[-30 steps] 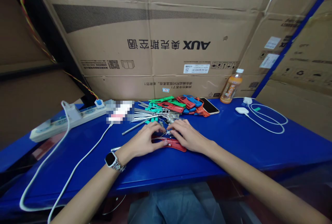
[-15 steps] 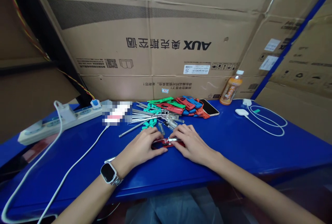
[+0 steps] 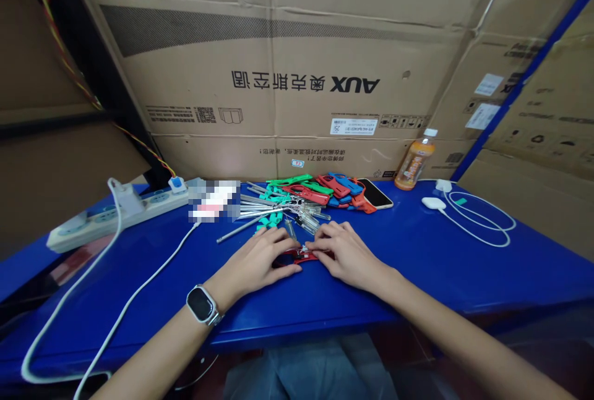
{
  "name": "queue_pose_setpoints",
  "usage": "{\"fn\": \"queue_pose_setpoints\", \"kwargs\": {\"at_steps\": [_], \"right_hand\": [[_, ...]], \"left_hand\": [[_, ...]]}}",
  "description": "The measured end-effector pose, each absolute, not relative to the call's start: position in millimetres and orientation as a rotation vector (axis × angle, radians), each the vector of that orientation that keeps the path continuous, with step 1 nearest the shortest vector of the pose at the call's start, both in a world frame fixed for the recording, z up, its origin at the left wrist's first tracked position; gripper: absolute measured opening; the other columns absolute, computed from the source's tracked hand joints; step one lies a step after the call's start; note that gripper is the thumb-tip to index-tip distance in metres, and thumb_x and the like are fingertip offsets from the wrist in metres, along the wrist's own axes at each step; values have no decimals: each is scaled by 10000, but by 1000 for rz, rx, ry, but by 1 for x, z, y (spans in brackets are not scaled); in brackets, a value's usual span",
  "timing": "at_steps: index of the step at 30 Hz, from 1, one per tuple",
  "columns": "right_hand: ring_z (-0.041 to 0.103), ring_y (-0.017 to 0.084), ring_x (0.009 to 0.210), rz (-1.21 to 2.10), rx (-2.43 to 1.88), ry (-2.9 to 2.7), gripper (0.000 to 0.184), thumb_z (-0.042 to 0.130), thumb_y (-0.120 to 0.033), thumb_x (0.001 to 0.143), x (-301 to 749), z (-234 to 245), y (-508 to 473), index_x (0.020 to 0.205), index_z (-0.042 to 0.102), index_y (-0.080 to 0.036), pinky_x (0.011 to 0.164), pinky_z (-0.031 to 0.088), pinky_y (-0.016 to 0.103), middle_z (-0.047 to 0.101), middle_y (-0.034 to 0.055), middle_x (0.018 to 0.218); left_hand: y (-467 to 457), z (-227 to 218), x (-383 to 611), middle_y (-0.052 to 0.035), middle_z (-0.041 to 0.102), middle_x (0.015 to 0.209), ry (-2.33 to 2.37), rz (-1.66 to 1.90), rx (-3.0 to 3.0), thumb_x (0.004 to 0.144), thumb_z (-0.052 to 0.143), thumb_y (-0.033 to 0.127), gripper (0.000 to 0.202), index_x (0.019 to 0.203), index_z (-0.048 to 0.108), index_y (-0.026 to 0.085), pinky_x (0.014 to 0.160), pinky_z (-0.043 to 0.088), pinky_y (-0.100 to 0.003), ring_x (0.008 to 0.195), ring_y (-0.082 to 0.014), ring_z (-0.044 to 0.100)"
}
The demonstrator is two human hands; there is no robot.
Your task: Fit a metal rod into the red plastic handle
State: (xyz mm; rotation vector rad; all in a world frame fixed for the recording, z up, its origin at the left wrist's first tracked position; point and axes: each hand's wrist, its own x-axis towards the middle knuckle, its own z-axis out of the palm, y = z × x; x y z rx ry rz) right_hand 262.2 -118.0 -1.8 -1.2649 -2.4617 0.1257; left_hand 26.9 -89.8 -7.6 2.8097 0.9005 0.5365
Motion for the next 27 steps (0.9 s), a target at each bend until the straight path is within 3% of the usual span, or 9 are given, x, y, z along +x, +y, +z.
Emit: {"fn": "queue_pose_setpoints", "kwargs": {"at_steps": [7,10,14,18,22,27], "right_hand": [[565,208,939,39,-1263,-2605,227,550,-195,938,263,11,-112,1024,748,-265,793,326,362,657,62,978],[589,208,887,12,-1290,-2657,241,539,-167,925,260,17,-112,1002,751,-252,734,360,332,649,72,964],[603,163,729,47,-1308,-2693,263,497,-194,947,259,20,-110,1031,737,-263,587,337,283,638,56,989],[609,148,719,74,-1282,-2679,260,493,-213,961,261,17,-110,1047,730,-277,589,348,269,634,44,1014],[610,143,723,87,-1311,-2648,245,496,-249,970,262,15,-112,1024,735,-265,600,359,267,635,46,1034],[622,151,758,80,-1319,-2632,264,486,-261,976,264,12,-112,1085,725,-285,602,354,268,640,37,1045]], "left_hand": [[-88,-8,27,-67,610,981,854,539,2792,990,419,250,268,1089,665,214,810,483,-300,901,-181,592],[-86,-10,26,-73,604,978,864,495,2837,988,416,229,263,1058,669,202,798,476,-302,880,-182,588],[-88,-10,27,-74,602,1041,866,470,2931,994,395,210,297,1179,625,232,822,458,-325,911,-189,583],[-91,-8,29,-63,598,1070,828,478,3018,987,391,174,348,1227,617,285,864,441,-351,936,-196,573],[-92,-5,29,-72,601,1049,800,402,3095,963,414,142,340,1153,669,263,839,441,-355,880,-195,561],[-90,-7,30,-72,608,1062,826,475,3013,973,403,158,326,1211,614,229,832,453,-343,904,-197,570]]}}
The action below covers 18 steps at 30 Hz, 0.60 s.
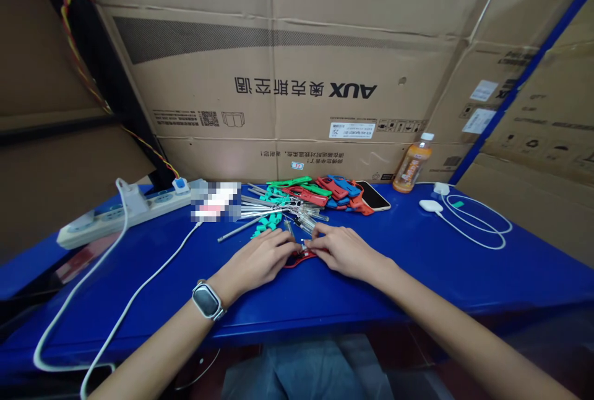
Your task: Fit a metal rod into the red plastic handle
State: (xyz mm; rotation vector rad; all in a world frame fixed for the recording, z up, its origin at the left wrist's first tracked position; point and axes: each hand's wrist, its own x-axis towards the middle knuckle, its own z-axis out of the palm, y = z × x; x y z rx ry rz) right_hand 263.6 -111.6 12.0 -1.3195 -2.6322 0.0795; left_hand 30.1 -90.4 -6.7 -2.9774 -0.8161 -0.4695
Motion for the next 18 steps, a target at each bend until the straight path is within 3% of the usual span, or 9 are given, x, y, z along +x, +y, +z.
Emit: {"fn": "queue_pose_setpoints", "kwargs": {"at_steps": [18], "right_hand": [[640,156,811,51,-1336,-2580,315,426,-301,1006,264,1,-120,1200,674,-290,643,401,259,613,51,1150]], "left_hand": [[-91,-8,35,-70,605,1023,-872,-426,-2924,980,412,180,283,1182,610,198,836,457,-349,913,-197,559]]}}
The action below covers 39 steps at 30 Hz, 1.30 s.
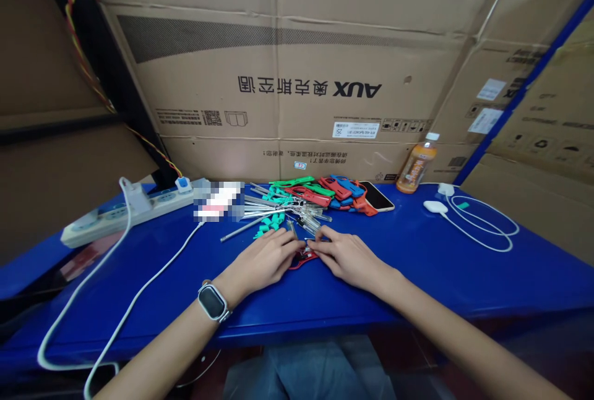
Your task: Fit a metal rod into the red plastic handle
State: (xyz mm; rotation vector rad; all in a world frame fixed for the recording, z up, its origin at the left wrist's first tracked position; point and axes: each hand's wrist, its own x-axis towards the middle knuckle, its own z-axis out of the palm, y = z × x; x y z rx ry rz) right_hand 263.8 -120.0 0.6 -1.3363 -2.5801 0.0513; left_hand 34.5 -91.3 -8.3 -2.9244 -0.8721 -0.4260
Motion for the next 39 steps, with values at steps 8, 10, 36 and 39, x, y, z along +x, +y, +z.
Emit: {"fn": "queue_pose_setpoints", "kwargs": {"at_steps": [8,10,36,39], "right_hand": [[631,133,796,198,-1291,-2450,278,490,-289,980,266,-8,-114,1081,748,-284,673,411,253,637,34,1037],[631,135,816,274,-1321,-2405,236,551,-284,946,266,-8,-110,1048,762,-302,668,405,250,645,20,1004],[615,152,793,408,-1177,-2466,110,622,-237,871,231,4,-85,917,721,-220,691,421,258,679,36,942],[626,155,806,404,-1165,-2494,118,611,-168,853,227,1,-80,855,722,-208,708,414,255,702,28,887]], "left_hand": [[-91,-9,30,-71,596,1060,-735,-480,-2968,966,423,154,335,1191,652,249,840,447,-354,935,-204,524],[-90,-10,30,-72,597,1071,-772,-517,-3026,959,419,139,329,1161,661,232,851,452,-344,959,-203,525],[-92,0,-14,-43,663,1020,-1277,-574,-3070,927,512,262,231,1060,700,242,845,485,-315,939,-198,628],[-90,0,-14,-31,662,1024,-1290,-565,-3051,923,511,239,231,1059,696,261,819,481,-311,942,-197,630]]}}
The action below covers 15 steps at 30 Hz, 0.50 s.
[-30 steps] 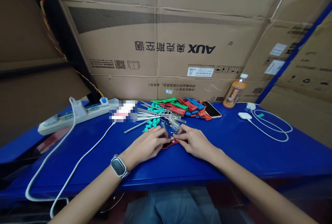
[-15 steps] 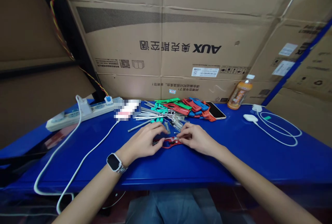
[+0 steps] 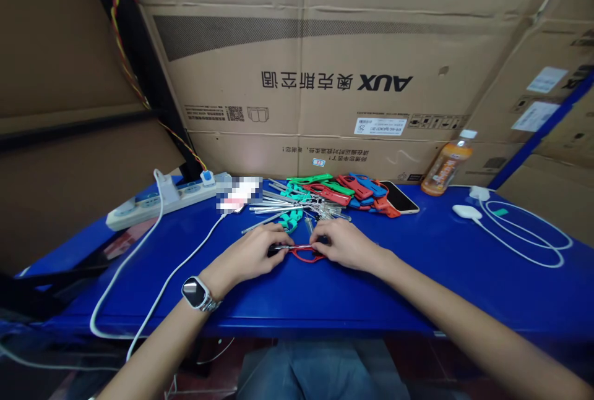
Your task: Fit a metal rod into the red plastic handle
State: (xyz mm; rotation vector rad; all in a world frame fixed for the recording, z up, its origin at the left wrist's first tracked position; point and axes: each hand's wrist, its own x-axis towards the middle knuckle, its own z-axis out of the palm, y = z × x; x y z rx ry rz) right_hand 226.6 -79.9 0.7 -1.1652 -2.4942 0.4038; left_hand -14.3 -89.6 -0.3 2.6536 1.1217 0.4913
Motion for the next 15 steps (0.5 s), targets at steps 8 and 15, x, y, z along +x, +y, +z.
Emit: {"fn": "queue_pose_setpoints", "kwargs": {"at_steps": [8,15], "right_hand": [[606,132,683,447,-1222,-2415,117,613,-133,808,227,2,-86,792,719,-182,644,390,237,717,22,800],[612,136,679,459,-1216,-2433,146,595,-85,786,227,5,-85,792,720,-160,646,397,228,720,33,783]], "left_hand": [[-87,3,1,-39,651,962,1076,473,2707,932,528,260,183,999,694,223,811,470,-296,889,-184,623],[-77,2,7,-46,641,882,1019,458,2757,934,534,226,170,907,699,197,734,455,-269,811,-170,613]]}}
